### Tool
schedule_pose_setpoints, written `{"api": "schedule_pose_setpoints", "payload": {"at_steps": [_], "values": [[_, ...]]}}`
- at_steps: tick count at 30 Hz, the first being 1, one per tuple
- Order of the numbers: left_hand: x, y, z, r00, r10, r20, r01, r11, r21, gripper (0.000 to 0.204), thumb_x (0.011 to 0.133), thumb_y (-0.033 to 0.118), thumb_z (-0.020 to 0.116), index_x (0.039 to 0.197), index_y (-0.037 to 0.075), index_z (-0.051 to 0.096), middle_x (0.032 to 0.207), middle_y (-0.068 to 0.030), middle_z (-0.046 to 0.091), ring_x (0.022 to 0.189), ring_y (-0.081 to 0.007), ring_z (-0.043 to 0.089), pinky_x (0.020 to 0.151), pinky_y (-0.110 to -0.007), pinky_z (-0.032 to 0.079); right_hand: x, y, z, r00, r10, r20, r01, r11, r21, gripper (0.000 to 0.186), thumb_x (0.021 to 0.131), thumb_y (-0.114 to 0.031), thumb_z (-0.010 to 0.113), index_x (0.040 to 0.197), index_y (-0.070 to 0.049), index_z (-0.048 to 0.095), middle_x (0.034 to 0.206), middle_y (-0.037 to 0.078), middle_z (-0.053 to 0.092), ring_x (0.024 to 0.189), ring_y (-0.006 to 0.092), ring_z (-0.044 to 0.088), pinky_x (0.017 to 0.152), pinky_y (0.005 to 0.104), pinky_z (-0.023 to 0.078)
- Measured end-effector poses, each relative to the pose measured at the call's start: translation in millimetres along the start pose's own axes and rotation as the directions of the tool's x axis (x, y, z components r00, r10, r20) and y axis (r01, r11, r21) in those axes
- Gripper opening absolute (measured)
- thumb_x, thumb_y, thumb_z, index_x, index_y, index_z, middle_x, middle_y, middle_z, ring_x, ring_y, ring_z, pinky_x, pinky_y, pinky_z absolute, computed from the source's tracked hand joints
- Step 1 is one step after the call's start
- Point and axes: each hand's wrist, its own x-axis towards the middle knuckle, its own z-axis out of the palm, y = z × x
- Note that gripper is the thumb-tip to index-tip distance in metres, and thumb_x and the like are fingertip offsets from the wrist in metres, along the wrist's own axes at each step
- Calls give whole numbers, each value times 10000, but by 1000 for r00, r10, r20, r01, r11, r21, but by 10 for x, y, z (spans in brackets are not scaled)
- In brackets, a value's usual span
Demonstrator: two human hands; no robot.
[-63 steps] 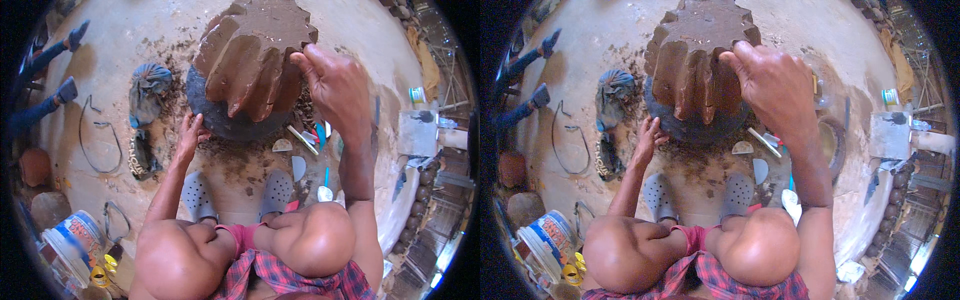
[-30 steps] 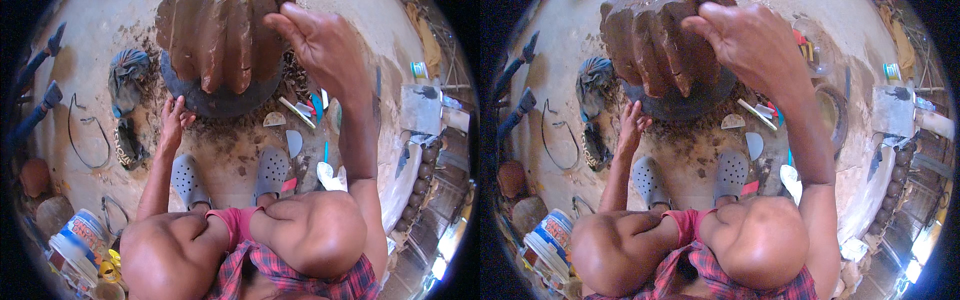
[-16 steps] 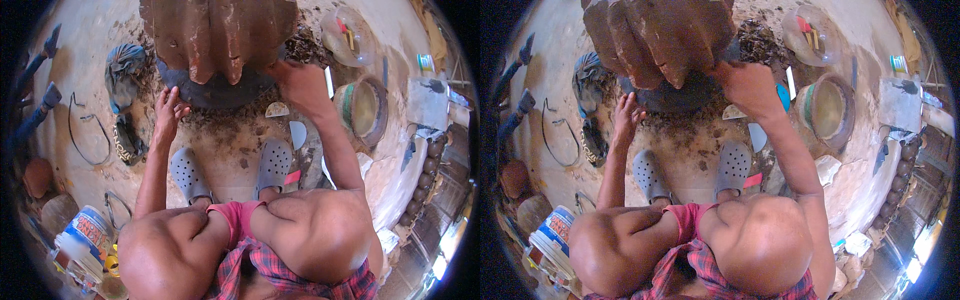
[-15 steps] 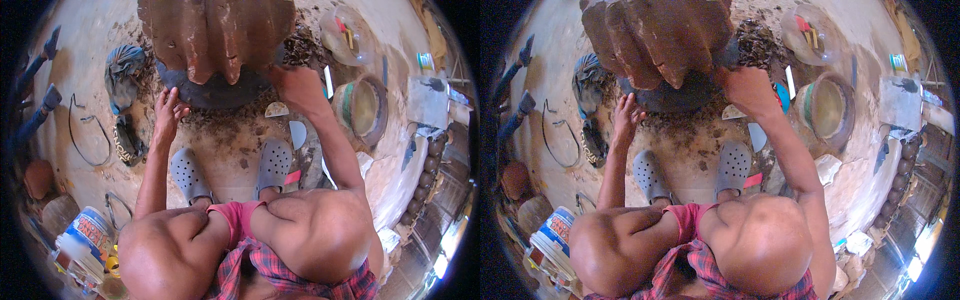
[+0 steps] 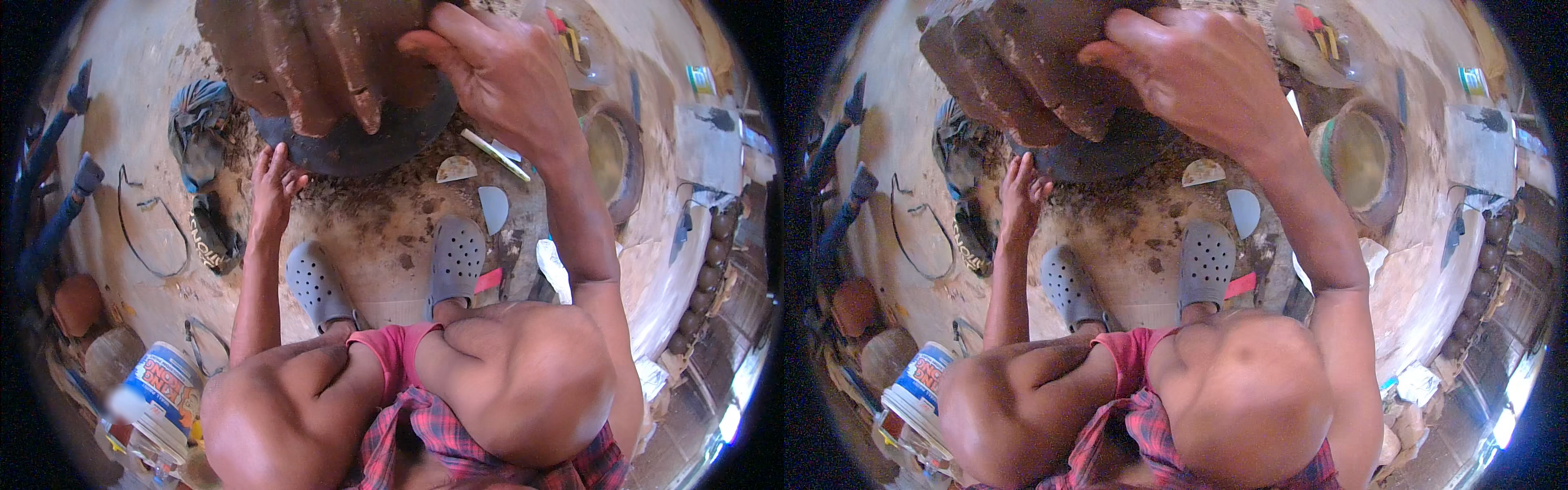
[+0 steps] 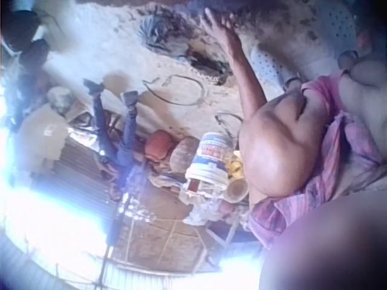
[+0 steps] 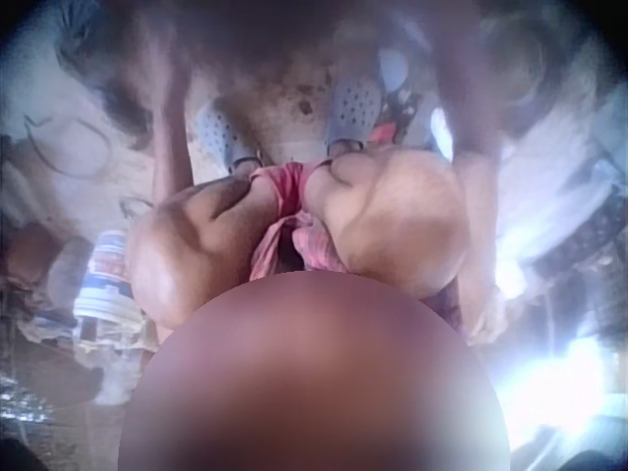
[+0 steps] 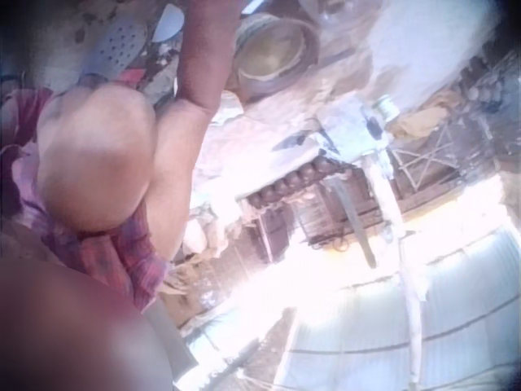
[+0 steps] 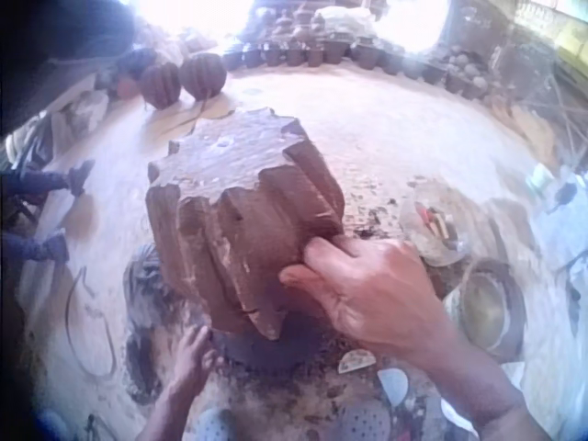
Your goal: The person shapes a large lump of clay on a rotating base using a metal scraper and their hands. They smooth and refine the surface of the clay object while occasionally rotating the base to access different sides.
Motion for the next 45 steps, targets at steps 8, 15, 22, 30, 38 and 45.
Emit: {"api": "schedule_pose_setpoints", "payload": {"at_steps": [8, 15, 22, 30, 38, 45], "values": [[35, -17, -48, 998, -20, 53, 22, 999, -26, 315, 1062, 310, 713, 1277, 140, 558, 968, 2, 531, 849, -153, 664, 681, -281, 564, -489, 140, 514, 988, 81, -130, -74, 996, 54, 361, 959, -495, 719, 886, -153, 630, 791, 102, 692, 684, 394, 704, 541, 497, 536], [147, -122, -202, 998, 17, 60, -25, 990, 136, 559, 1046, 130, 705, 1538, 54, 451, 1271, -84, 571, 1049, -194, 656, 834, -279, 587, -853, 411, 977, 994, 91, -55, -84, 989, 125, 344, 961, -486, 709, 903, -153, 649, 803, 90, 677, 779, 350, 732, 591, 484, 554], [148, -119, -184, 993, 78, 85, -84, 994, 70, 371, 1054, 191, 676, 1339, 85, 463, 1108, -48, 518, 937, -171, 628, 721, -261, 556, -1240, 544, 1251, 937, 269, 222, -268, 963, -37, 109, 977, -226, 721, 1024, -128, 719, 936, 100, 718, 813, 374, 716, 693, 505, 587], [48, -127, -53, 997, 72, 35, -73, 997, 40, 296, 1078, 340, 680, 1238, 146, 524, 966, -15, 587, 854, -153, 674, 627, -258, 565, -1060, 123, 657, 929, 309, -204, -236, 919, 314, 420, 969, -116, 648, 1387, -75, 651, 907, 215, 735, 845, 440, 739, 745, 534, 598], [-37, -249, -56, 990, 58, 126, -71, 993, 100, 295, 1089, 270, 639, 1314, 126, 513, 1118, -52, 614, 991, -178, 650, 769, -276, 566, -993, -266, 812, 862, 501, 73, -405, 595, 694, 778, 942, -123, 635, 1654, -87, 323, 864, 295, 714, 796, 512, 706, 775, 595, 581], [-164, -236, 111, 1000, -7, 21, 6, 999, 42, 334, 1098, 368, 639, 1304, 130, 526, 1168, -64, 669, 1000, -183, 701, 714, -277, 567, -1239, 80, 1289, 812, 555, 181, -567, 676, 470, 546, 936, -176, 659, 1480, -154, 612, 925, 278, 735, 865, 483, 725, 817, 572, 591]]}}
